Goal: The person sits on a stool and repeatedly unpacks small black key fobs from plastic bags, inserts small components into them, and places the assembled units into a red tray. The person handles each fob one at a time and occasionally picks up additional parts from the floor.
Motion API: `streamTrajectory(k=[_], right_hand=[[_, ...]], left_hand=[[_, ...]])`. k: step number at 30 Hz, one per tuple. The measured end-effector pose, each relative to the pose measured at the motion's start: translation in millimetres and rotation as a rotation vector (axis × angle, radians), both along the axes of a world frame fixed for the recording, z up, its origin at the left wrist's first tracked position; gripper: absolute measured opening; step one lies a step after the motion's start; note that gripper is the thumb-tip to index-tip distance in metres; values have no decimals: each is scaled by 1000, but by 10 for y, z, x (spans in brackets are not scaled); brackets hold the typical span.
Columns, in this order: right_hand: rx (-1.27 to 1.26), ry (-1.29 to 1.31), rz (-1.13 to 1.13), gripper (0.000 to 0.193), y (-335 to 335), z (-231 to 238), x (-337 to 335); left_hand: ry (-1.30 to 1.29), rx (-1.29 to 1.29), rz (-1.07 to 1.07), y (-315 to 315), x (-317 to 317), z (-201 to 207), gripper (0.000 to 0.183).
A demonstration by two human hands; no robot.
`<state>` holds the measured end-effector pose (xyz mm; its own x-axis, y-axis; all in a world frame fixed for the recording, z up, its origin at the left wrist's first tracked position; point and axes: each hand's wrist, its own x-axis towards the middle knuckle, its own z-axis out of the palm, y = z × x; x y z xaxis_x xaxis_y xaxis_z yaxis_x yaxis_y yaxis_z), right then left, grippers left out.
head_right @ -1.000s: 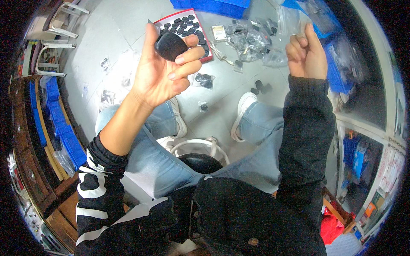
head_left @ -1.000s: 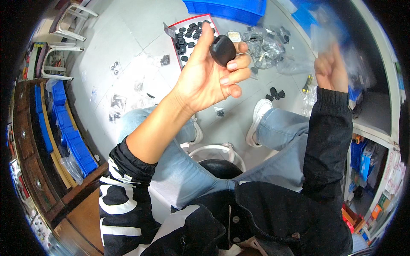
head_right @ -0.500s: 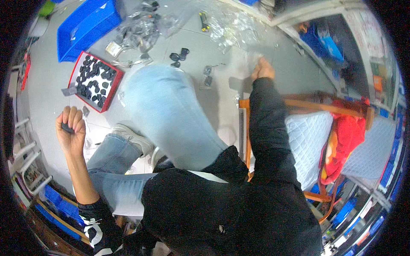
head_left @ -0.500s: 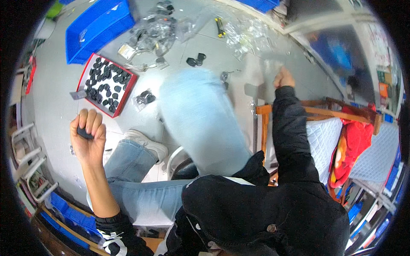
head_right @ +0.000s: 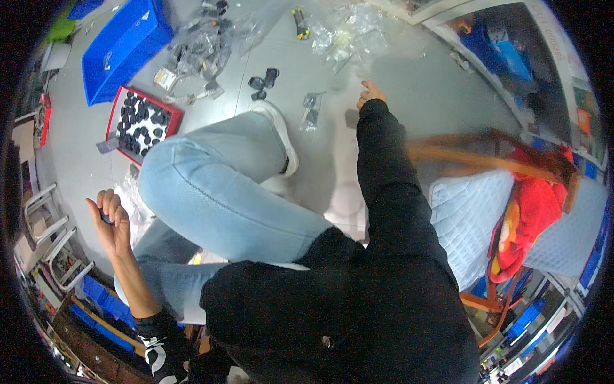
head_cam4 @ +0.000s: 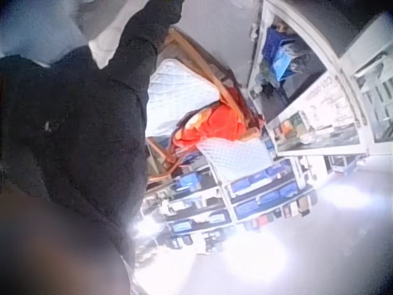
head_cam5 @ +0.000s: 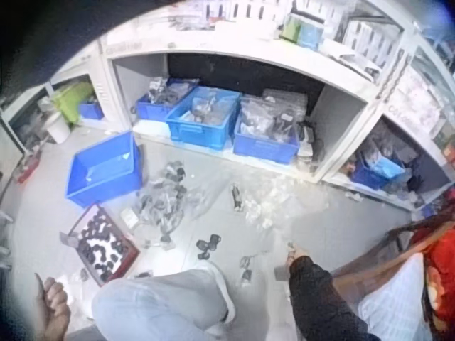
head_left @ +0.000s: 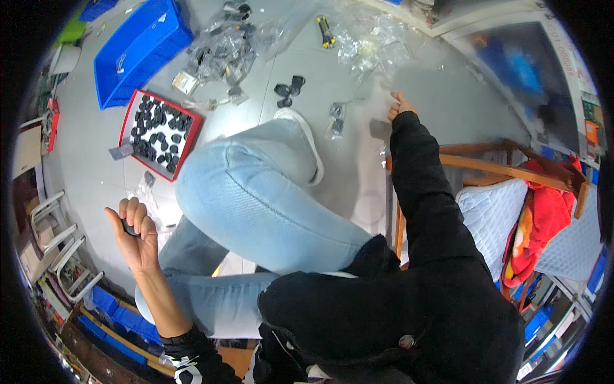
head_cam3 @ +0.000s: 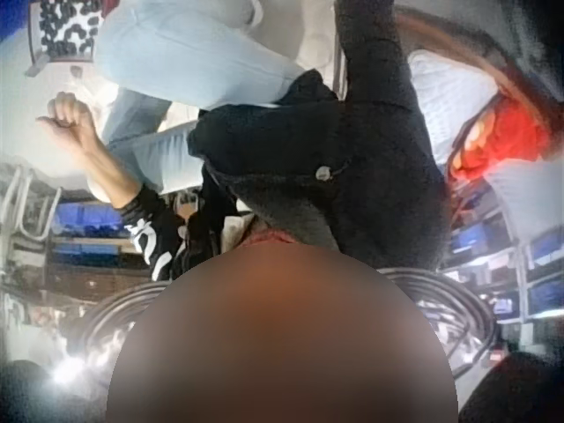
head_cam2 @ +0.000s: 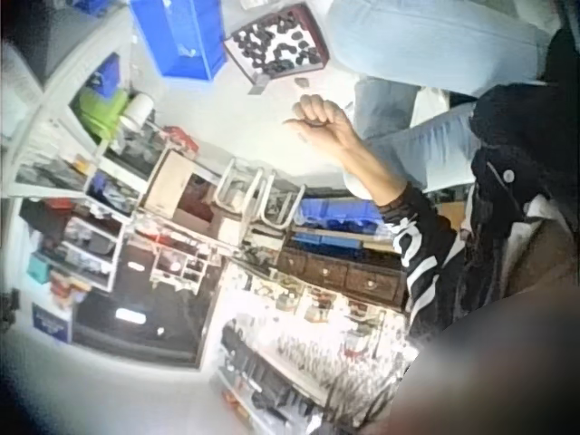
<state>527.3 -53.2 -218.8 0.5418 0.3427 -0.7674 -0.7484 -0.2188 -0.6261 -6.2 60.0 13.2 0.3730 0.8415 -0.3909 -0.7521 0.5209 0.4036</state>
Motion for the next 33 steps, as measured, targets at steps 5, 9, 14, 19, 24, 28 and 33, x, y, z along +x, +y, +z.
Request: streamTrajectory(k=[5, 9, 14, 19, 24, 28, 33], right_hand=[[-61, 11, 156, 28, -516, -87, -116], [-130, -193, 441, 23, -827, -149, -335], [-170, 51, 402, 52, -793, 114, -928], [-299, -78, 739, 54, -655, 547, -941], [-304, -210, 793, 53, -583, 821, -962], [-302, -274, 806, 52, -556, 1070, -1035], [-314, -323, 798, 51, -633, 1235, -1097]], left_hand=[[-60, 118, 86, -372, -470, 318, 33], [21, 263, 152, -885, -988, 649, 33], [174, 137, 648, -2034, -1733, 568, 24], [202, 73, 989, -3106, -2108, 41, 27], [793, -409, 1041, -3916, -2303, -612, 31], [1155, -576, 787, -3849, -2739, -1309, 29], [1492, -726, 485, -3305, -3092, -2090, 30]])
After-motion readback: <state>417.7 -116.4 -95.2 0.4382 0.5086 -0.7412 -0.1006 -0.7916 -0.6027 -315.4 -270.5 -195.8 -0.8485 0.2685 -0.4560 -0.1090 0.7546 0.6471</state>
